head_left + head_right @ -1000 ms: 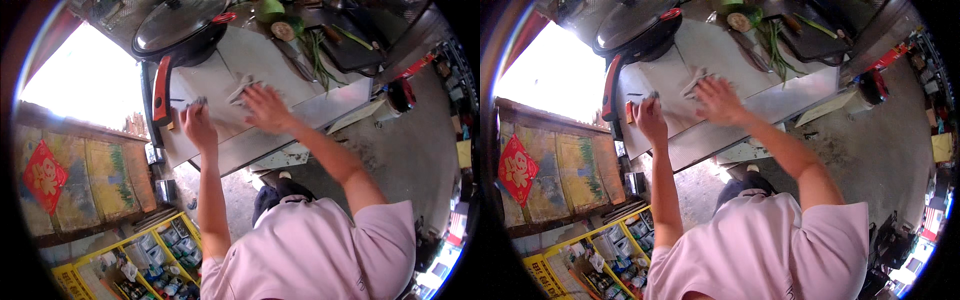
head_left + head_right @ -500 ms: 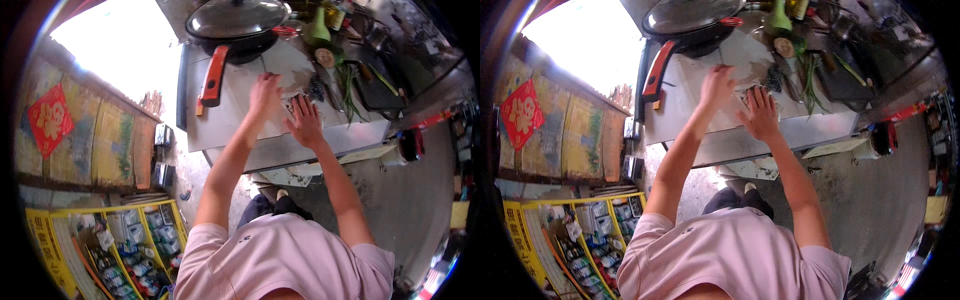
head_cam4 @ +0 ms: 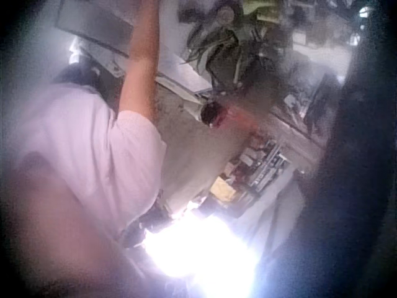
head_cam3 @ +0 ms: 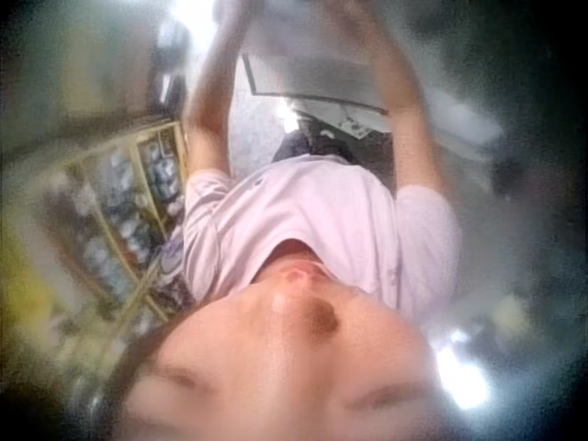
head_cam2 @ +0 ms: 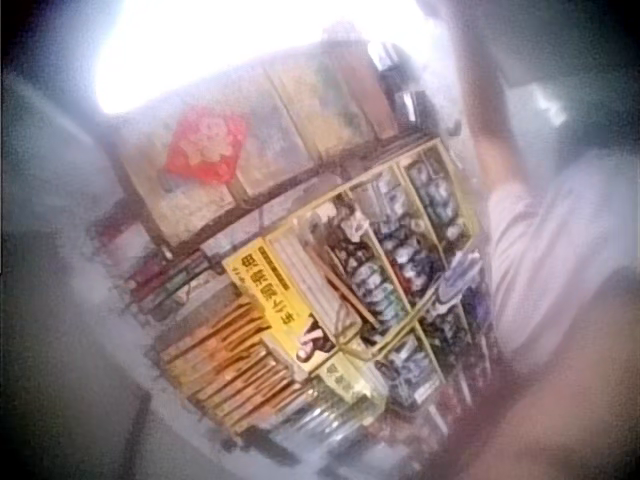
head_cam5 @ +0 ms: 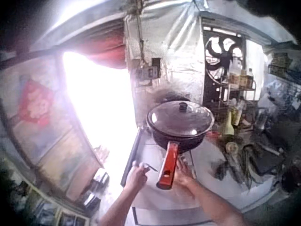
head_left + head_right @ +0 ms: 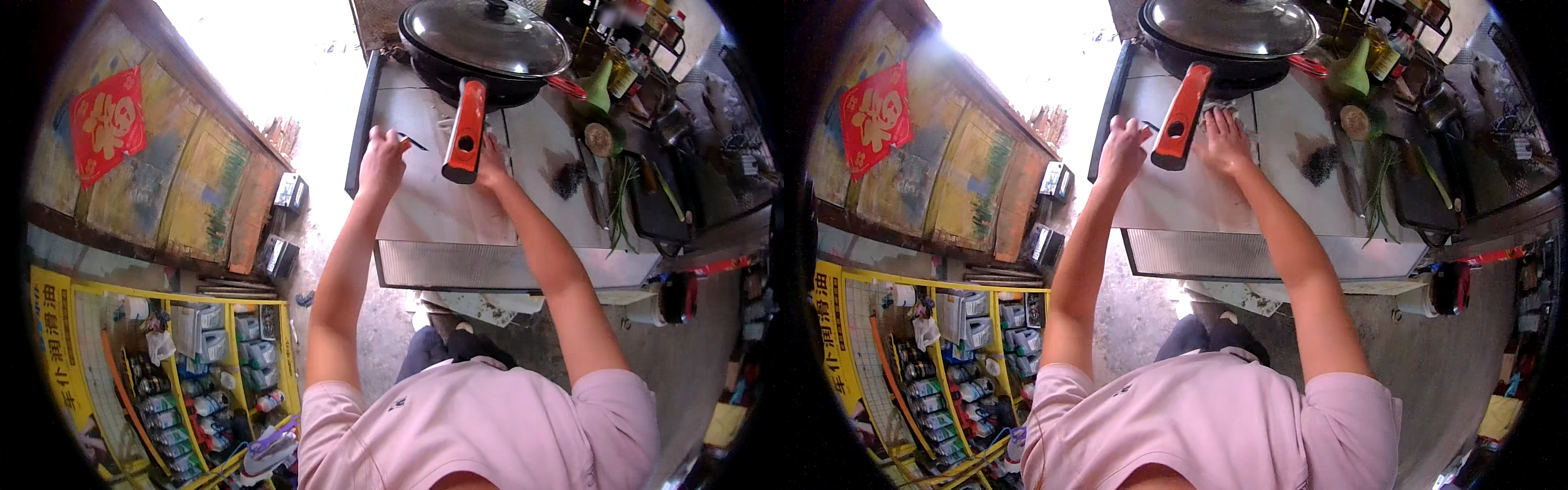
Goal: The person wipes a red wooden chair with a cloth, then cleans a metal counter and a gas pipe with the same cloth. They walk outside, pick up a broom and dustpan, wash their hands at an outdoor sink, and finally wash a wok and a ladle in the sink.
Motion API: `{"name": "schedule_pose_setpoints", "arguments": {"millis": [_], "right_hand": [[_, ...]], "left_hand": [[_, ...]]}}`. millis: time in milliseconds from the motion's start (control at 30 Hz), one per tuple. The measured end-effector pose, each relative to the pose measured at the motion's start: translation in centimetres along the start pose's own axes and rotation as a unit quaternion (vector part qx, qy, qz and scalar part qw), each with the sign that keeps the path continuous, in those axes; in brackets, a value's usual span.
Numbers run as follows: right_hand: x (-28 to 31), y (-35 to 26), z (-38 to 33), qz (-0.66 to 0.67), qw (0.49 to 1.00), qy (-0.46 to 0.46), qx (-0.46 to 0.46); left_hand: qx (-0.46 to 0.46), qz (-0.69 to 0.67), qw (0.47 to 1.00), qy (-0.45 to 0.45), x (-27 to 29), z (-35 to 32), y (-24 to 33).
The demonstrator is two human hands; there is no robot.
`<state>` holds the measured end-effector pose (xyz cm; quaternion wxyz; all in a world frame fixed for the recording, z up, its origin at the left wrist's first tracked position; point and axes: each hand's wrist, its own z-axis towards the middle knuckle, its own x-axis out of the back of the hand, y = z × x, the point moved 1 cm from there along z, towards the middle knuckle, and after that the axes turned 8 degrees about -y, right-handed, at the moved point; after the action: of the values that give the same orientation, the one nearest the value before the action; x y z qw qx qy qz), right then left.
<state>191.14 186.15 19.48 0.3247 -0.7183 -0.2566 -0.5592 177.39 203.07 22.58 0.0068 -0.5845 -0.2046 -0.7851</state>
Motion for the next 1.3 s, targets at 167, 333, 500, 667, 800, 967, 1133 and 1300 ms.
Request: {"name": "schedule_pose_setpoints", "arguments": {"millis": [167, 333, 500, 667, 800, 967, 1133, 1300], "right_hand": [[-0.7, -0.2, -1.7, 0.138, 0.980, -0.042, 0.140], [-4.1, 5.2, 4.1, 0.060, 0.989, 0.103, 0.091], [-3.8, 0.5, 4.7, 0.153, 0.956, 0.072, 0.238], [-3.1, 0.9, 3.8, 0.175, 0.962, 0.077, 0.197], [-1.3, -1.8, 8.2, 0.118, 0.986, 0.070, 0.092], [-2.1, -8.4, 8.5, 0.119, 0.958, 0.034, 0.257], [-1.7, -6.0, 14.8, 0.183, 0.971, 0.119, 0.097], [0.0, -5.7, 23.4, 0.113, 0.985, 0.126, 0.036]], "left_hand": [[-0.229, 0.012, 0.967, -0.115, -1.1, 4.4, -3.1], [-0.272, 0.093, 0.935, -0.208, -1.6, 9.1, -1.8], [-0.230, 0.168, 0.905, -0.315, -1.9, 9.5, -3.6], [-0.125, 0.037, 0.962, -0.238, 1.6, 5.6, -4.2], [-0.072, -0.220, 0.972, -0.039, 5.5, 1.1, -2.6], [0.105, -0.448, 0.887, 0.032, 7.3, -9.2, -3.9], [0.166, -0.533, 0.827, 0.066, 6.5, -19.2, -5.0], [0.277, -0.546, 0.785, 0.092, 4.9, -28.2, -6.6]]}}
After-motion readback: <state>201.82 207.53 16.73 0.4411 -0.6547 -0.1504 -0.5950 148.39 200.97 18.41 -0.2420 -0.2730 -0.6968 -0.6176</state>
